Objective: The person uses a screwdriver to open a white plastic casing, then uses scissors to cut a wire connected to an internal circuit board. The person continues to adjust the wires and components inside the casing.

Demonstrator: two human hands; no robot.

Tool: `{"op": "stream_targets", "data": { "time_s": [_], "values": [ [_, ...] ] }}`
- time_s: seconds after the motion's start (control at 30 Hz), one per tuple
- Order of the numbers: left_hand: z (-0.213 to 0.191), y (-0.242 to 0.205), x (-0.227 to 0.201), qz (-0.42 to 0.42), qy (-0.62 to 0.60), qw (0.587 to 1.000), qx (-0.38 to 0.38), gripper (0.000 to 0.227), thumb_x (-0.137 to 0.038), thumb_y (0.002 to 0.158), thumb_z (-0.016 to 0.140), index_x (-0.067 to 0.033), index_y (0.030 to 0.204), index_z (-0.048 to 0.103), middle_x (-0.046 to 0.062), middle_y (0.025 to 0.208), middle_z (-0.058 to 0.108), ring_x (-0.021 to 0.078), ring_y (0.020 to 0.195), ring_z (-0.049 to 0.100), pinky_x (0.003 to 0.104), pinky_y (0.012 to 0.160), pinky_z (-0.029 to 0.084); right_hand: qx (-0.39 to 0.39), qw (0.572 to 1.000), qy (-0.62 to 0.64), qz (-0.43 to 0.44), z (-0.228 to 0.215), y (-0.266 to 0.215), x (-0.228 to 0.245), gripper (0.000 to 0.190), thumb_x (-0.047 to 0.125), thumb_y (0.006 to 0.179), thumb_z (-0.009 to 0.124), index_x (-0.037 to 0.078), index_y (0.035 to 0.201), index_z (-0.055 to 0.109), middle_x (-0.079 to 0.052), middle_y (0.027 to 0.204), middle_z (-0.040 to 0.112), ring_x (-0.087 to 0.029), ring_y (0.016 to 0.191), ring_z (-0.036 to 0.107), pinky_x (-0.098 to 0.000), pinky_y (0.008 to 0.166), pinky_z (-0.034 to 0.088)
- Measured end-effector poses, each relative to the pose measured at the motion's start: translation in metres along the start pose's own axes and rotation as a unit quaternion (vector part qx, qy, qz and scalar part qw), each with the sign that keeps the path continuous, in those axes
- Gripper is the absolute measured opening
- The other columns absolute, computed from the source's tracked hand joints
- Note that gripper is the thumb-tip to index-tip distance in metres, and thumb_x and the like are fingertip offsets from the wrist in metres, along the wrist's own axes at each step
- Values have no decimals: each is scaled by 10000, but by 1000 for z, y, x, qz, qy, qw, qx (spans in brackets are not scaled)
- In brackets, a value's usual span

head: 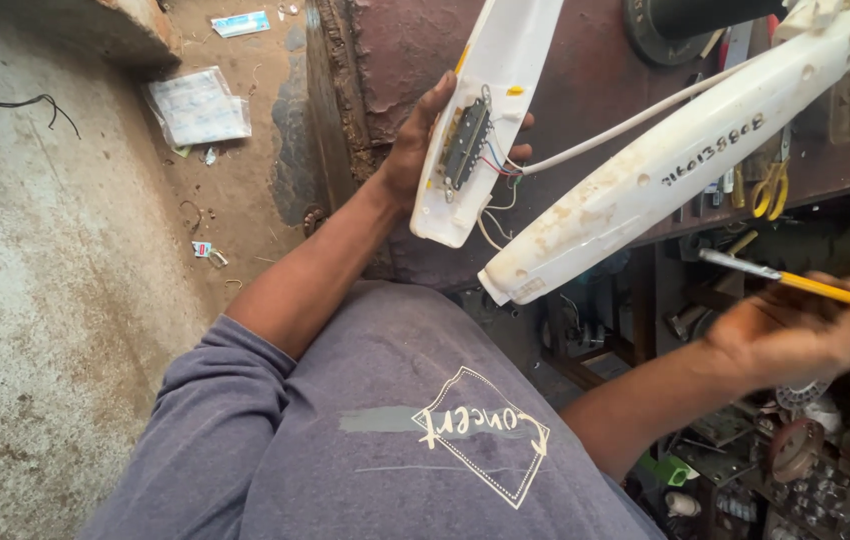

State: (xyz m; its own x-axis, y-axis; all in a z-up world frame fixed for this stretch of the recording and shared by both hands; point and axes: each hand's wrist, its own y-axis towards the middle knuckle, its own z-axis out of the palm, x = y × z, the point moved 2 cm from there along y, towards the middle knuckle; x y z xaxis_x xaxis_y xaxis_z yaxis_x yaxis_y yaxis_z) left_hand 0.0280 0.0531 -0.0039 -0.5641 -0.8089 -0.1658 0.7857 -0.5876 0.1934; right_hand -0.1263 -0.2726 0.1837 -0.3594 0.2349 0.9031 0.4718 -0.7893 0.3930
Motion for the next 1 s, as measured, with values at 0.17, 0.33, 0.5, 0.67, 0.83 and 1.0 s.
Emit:
{"op": "stream_targets", "data": {
  "time_s": [0.17, 0.33, 0.5, 0.67, 0.83, 1.0],
  "values": [
    [8, 9, -21, -18, 64, 998, -1, 785, -578, 1036, 513, 30, 1526, 433, 280, 1279, 657, 349, 1043, 759, 439, 854, 676, 56, 980, -84, 173, 20, -17, -70, 284, 189, 1014, 715, -23, 1203, 725, -89, 965, 699, -173, 840, 726, -312, 696, 655],
    [10, 20, -36, -15, 144, 989, -8, 804, -594, 1023, 528, 49, 1501, 465, 272, 1235, 678, 329, 1010, 772, 424, 842, 684, 228, 935, -156, 223, 41, -61, -134, 293, 190, 948, 713, 33, 1192, 675, -70, 1047, 755, -154, 907, 757, -313, 812, 652],
    [3, 27, -49, -17, 121, 992, -20, 825, -580, 1038, 541, 86, 1519, 472, 284, 1266, 683, 322, 1008, 769, 418, 886, 681, 269, 866, -406, 110, 71, -91, -174, 345, 211, 925, 867, 3, 1157, 719, -61, 820, 643, -118, 664, 558, -276, 614, 460],
    [1, 29, -49, 6, 103, 994, -29, 814, -582, 1027, 555, 81, 1495, 483, 288, 1240, 689, 330, 1016, 774, 427, 848, 679, 349, 798, -473, -136, 103, -88, -162, 325, 200, 978, 839, 18, 1214, 708, -123, 975, 665, -128, 775, 656, -278, 683, 543],
    [1, 28, -42, -5, 36, 998, -42, 773, -552, 1038, 552, 66, 1496, 471, 276, 1252, 673, 317, 1030, 766, 391, 790, 674, 435, 853, -74, 278, 130, -87, -146, 517, 296, 972, 780, -22, 1353, 633, -147, 1130, 725, -197, 954, 727, -289, 743, 598],
    [12, 30, -36, 0, 20, 999, -37, 764, -546, 1053, 530, 135, 1399, 538, 279, 1108, 723, 290, 911, 780, 396, 754, 684, 485, 767, 104, 407, 162, -96, -138, 669, 266, 944, 823, -44, 1454, 521, -142, 1227, 695, -221, 1092, 716, -320, 877, 621]
  ]
}}
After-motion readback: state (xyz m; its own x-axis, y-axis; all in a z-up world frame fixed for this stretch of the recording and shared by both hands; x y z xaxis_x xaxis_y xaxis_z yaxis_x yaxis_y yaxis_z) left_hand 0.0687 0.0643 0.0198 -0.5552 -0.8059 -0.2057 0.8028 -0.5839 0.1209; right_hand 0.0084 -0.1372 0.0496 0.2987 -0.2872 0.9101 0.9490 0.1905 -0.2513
